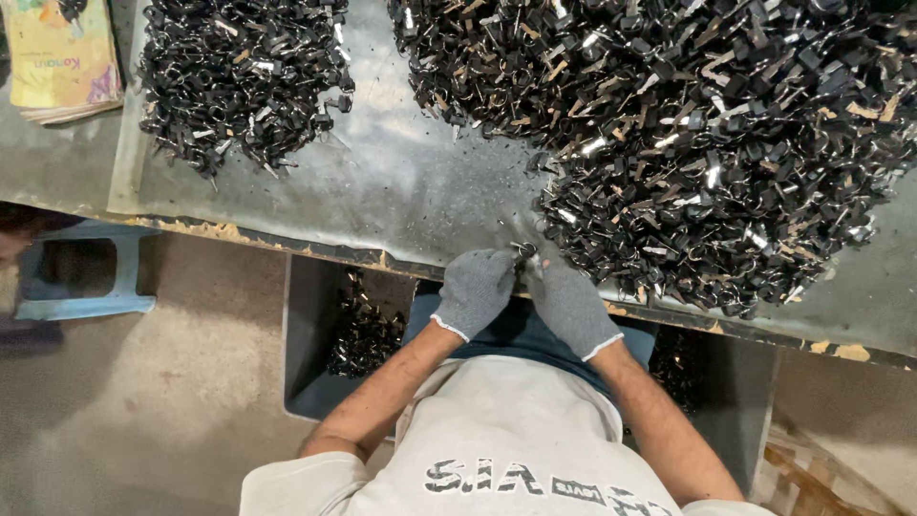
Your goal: The person sits at a workbench covered with piles of small black metal components and picks them up one at a time, turning each piece over in their gloved hands before dropping it into a bin below the bench. The sorting and handling of individual pieces continues throughout the episode.
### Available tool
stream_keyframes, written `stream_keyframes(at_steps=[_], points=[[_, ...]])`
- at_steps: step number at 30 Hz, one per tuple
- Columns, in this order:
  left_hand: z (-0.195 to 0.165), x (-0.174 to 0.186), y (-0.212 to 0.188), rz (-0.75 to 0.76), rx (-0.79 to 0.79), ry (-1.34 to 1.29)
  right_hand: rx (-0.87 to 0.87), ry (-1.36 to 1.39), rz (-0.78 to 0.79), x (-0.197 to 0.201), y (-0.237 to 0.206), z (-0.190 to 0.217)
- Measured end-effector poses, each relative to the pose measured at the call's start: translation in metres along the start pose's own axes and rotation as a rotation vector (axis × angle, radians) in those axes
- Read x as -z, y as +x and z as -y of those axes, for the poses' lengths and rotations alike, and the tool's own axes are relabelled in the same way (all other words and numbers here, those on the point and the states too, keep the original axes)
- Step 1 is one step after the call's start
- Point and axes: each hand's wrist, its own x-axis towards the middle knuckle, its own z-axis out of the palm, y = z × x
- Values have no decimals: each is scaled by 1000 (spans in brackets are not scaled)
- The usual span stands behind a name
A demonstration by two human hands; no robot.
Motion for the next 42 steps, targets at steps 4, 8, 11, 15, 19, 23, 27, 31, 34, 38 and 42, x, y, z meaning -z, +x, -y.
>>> stream_keyframes(at_steps=[4, 8, 11, 15, 19, 23, 27, 31, 34, 38, 42], points=[[5, -2, -1, 85, 32, 63, 49, -170, -11, 6, 4, -4], [5, -3, 0, 94, 54, 46, 27, 1, 42, 6, 2, -3], [3, -3, 2, 77, 60, 67, 110, -201, -76, -2, 0, -2], [1, 1, 7, 131, 109, 73, 58, -144, 69, -1, 6, -12], [4, 13, 13, 181, 175, 25, 7, 1, 185, 11, -2, -20], [5, 24, 19, 300, 197, 23, 222, 126, -86, 13, -10, -9], [6, 28, 16, 223, 189, -1, -47, 7, 28, 17, 1, 1], [9, 22, 8, 178, 180, 62, -151, 63, 154, 27, 1, 10], [11, 15, 5, 161, 126, 71, -20, 64, 28, 23, 1, 21], [15, 18, 8, 152, 72, 36, 120, -55, -131, 17, 10, 24], [23, 44, 21, -123, 178, 109, 84, 64, -14, 19, 11, 15]])
